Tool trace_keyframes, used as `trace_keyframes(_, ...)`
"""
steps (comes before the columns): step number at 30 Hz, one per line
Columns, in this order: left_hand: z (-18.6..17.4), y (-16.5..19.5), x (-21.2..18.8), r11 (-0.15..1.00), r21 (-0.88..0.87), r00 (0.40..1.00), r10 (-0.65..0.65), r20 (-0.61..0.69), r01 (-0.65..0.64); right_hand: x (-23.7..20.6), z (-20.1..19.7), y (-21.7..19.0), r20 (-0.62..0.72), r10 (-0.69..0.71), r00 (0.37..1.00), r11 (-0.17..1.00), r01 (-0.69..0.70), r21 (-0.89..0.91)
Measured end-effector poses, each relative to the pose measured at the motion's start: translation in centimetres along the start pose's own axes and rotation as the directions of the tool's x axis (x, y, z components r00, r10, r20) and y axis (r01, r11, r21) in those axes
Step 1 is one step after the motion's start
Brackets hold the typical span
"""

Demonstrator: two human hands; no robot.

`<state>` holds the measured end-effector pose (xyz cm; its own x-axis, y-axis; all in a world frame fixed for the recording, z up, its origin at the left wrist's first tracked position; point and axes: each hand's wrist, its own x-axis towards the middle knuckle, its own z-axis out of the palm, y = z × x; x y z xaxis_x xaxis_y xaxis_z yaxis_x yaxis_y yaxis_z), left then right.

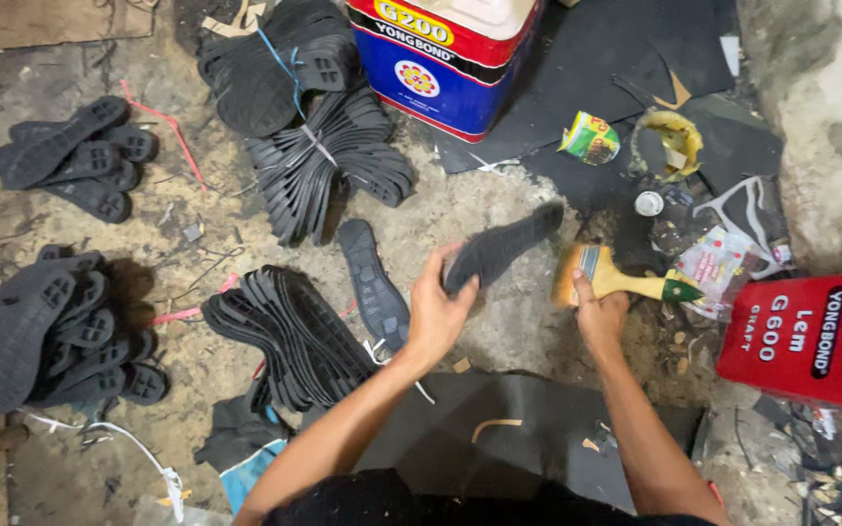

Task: The person applies glue to black shoe soles using a brush. They pick up each sole, apply the adhesive, and place it back down, repeating the process for multiple soles.

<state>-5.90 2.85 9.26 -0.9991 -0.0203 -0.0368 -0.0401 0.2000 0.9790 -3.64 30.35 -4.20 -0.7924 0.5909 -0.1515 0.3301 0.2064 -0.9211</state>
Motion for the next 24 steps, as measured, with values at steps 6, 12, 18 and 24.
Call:
trace_keyframes(6,-1.0,-6.2,-7.0,0.914,0.382,0.989,0.099,0.111,-0.134,-3.7,4.8,-2.0,0.214,-0.255,0.943,0.966,0.237,0.104)
trace_keyframes(12,-1.0,-11.8,-10.4,0.325,0.783,0.808,-0.087,0.583,-0.530,-4.7,7.3,-5.2,0.833,-0.410,0.372,0.612,0.789,-0.051)
trace_keyframes(18,-0.5,-14.0,-10.2,0.319,0.768,0.807,-0.019,0.591,-0.555,3.0,7.6,-11.3,0.349,-0.409,0.843,0.741,0.531,-0.412)
trace_keyframes(24,-0.5,-13.9,-10.2,0.386,0.758,0.822,0.000,0.569,-0.525,-4.4,8.8,-13.5,0.920,-0.078,0.383,0.643,0.725,-0.247)
